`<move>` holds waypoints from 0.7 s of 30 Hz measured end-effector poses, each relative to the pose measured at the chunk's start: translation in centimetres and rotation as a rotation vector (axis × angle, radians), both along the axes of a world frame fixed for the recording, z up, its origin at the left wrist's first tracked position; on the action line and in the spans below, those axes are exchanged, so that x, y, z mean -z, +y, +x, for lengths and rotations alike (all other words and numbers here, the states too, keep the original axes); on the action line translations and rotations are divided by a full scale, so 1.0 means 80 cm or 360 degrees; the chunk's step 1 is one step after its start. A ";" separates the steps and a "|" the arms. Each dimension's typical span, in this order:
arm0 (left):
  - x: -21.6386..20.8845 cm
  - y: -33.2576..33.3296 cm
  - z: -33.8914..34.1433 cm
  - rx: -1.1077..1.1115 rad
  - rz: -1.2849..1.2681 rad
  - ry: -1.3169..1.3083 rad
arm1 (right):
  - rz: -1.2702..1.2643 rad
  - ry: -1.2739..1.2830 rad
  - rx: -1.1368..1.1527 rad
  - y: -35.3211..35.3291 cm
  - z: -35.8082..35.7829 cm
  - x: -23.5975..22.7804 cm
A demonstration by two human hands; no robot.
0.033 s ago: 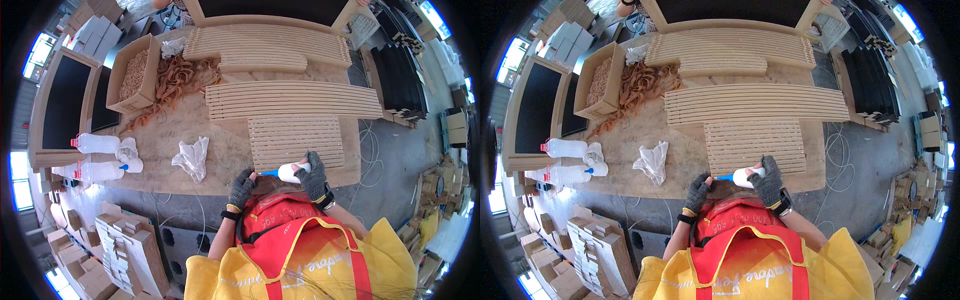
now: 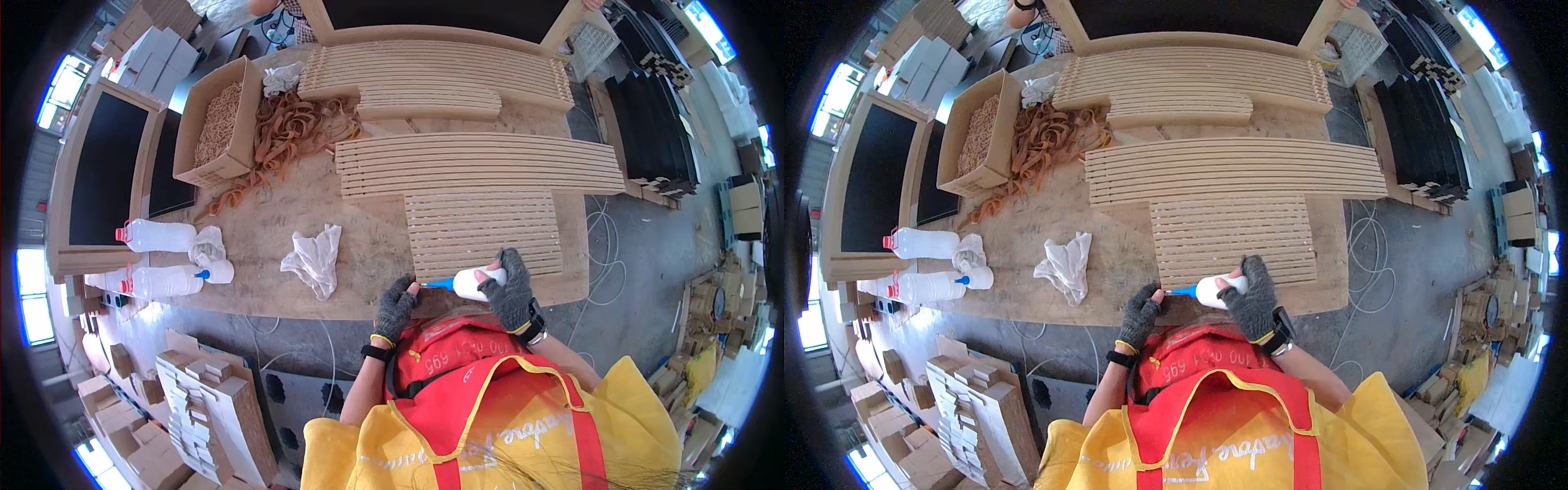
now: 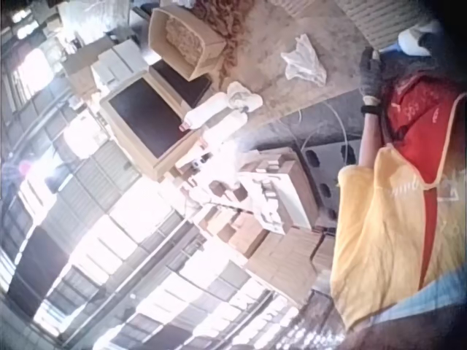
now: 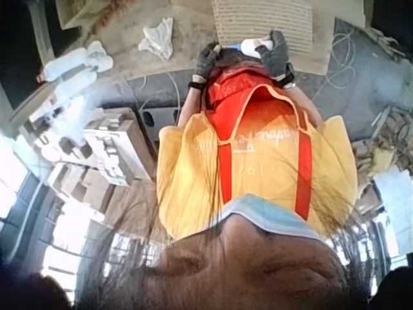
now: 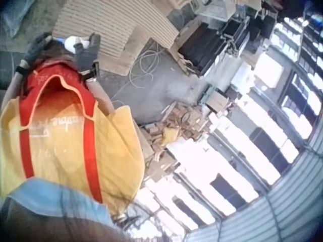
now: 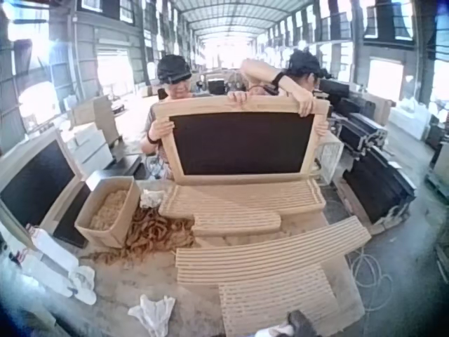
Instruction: Applying glue to wooden slats and assembling them into frames for furniture.
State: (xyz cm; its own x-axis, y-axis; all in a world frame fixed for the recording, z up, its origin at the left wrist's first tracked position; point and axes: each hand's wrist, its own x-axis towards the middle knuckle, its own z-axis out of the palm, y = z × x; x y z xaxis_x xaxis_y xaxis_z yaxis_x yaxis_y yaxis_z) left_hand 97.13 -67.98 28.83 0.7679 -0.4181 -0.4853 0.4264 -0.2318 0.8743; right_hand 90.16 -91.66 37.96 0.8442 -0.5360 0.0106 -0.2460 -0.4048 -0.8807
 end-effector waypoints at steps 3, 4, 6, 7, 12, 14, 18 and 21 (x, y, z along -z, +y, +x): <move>-0.005 0.000 0.000 0.0028 0.0036 -0.0062 | -0.0296 0.0020 -0.0168 0.015 0.004 -0.030; -0.006 0.000 0.001 0.0045 0.0036 -0.0062 | -0.0306 0.0003 -0.0149 0.017 0.007 -0.031; 0.009 0.002 0.000 0.0034 0.0010 -0.0020 | -0.0528 -0.0071 -0.0296 0.019 0.009 -0.033; 0.007 0.002 0.002 0.0047 0.0010 -0.0016 | -0.0492 -0.0075 -0.0322 0.019 0.012 -0.038; 0.007 -0.002 0.016 0.0044 -0.0031 -0.0049 | -0.0575 -0.0122 -0.0312 0.014 0.016 -0.043; 0.000 -0.008 0.025 0.0065 0.0046 -0.0137 | -0.0576 -0.0118 -0.0292 0.007 0.019 -0.042; -0.024 -0.014 0.038 0.0337 0.0225 -0.0351 | -0.0647 -0.0027 -0.0221 -0.012 0.002 -0.051; 0.041 0.006 0.022 0.0158 0.0124 -0.0533 | -0.0921 -0.0229 -0.0192 -0.017 -0.019 -0.021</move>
State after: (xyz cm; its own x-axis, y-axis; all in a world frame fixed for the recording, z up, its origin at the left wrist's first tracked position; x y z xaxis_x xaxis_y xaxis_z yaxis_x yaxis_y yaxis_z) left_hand 98.92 -67.52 25.57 0.8473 -0.4702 -0.2470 0.0914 -0.3291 0.9399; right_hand 88.65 -93.04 39.65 0.8670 -0.3099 0.3902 -0.0635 -0.8454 -0.5304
